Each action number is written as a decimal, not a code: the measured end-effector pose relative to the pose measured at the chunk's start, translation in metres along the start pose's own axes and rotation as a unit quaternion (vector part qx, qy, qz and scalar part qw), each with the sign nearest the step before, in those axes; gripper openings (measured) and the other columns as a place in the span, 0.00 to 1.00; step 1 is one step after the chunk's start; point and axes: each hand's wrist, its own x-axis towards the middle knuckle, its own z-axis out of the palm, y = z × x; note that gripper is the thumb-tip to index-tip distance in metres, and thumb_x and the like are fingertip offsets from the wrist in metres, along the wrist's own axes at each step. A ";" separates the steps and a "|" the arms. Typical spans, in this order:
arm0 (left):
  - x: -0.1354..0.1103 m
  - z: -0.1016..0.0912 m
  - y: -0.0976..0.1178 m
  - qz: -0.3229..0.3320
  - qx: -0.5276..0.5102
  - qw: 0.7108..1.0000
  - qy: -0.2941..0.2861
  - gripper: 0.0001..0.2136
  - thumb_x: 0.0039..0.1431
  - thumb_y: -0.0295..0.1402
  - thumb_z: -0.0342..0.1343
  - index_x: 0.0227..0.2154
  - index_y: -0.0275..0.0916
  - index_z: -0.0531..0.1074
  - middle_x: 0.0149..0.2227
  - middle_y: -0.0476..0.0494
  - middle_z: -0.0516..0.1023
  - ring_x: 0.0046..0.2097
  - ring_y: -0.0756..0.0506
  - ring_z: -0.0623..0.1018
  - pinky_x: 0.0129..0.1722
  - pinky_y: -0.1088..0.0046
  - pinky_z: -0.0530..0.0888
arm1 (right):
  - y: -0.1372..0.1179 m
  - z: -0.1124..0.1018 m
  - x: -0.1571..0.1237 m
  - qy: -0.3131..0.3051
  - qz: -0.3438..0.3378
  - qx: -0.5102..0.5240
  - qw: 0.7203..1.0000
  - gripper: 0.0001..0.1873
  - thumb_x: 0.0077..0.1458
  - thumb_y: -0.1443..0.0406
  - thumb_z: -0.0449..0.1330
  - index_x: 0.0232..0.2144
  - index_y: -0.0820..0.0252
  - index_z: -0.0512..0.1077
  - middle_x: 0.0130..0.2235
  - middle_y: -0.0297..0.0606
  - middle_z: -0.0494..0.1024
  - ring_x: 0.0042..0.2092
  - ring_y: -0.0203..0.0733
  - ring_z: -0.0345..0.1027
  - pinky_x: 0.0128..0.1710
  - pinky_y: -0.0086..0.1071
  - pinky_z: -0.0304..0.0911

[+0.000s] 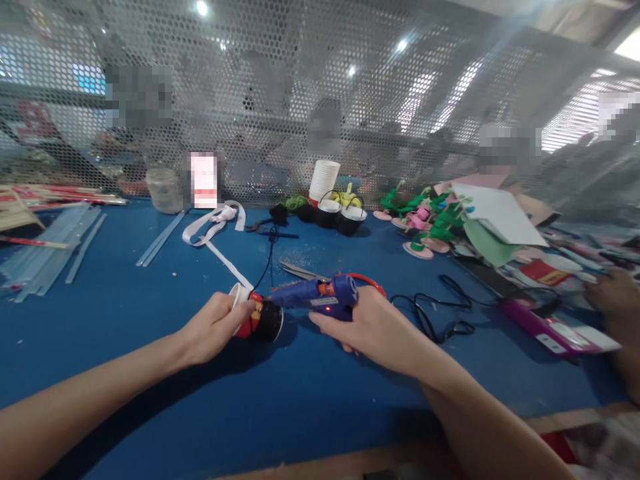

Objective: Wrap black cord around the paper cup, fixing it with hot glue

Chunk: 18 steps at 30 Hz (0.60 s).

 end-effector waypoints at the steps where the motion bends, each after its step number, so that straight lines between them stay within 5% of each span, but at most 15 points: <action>1: 0.000 0.000 0.000 0.007 0.006 1.000 -0.001 0.16 0.52 0.39 0.36 0.13 0.38 0.48 0.15 0.55 0.48 0.20 0.54 0.50 0.18 0.77 0.49 | 0.000 0.000 0.001 -0.001 0.002 0.008 1.000 0.12 0.44 0.60 0.53 0.15 0.61 0.61 0.11 0.29 0.64 0.13 0.30 0.58 0.12 0.22 0.53; 8: 0.000 0.000 0.001 0.013 0.029 1.000 0.000 0.16 0.52 0.38 0.36 0.12 0.38 0.47 0.15 0.55 0.47 0.19 0.54 0.49 0.17 0.77 0.49 | 0.003 -0.002 -0.002 -0.029 0.008 0.049 0.998 0.11 0.43 0.59 0.54 0.20 0.61 0.64 0.13 0.28 0.65 0.14 0.30 0.59 0.12 0.21 0.55; 18: 0.000 0.000 -0.001 0.018 0.025 1.000 -0.001 0.17 0.53 0.38 0.36 0.12 0.38 0.48 0.15 0.55 0.47 0.19 0.54 0.49 0.18 0.77 0.49 | 0.001 0.000 -0.003 -0.001 0.015 0.009 1.000 0.14 0.43 0.59 0.54 0.14 0.61 0.60 0.11 0.29 0.63 0.13 0.29 0.56 0.12 0.22 0.52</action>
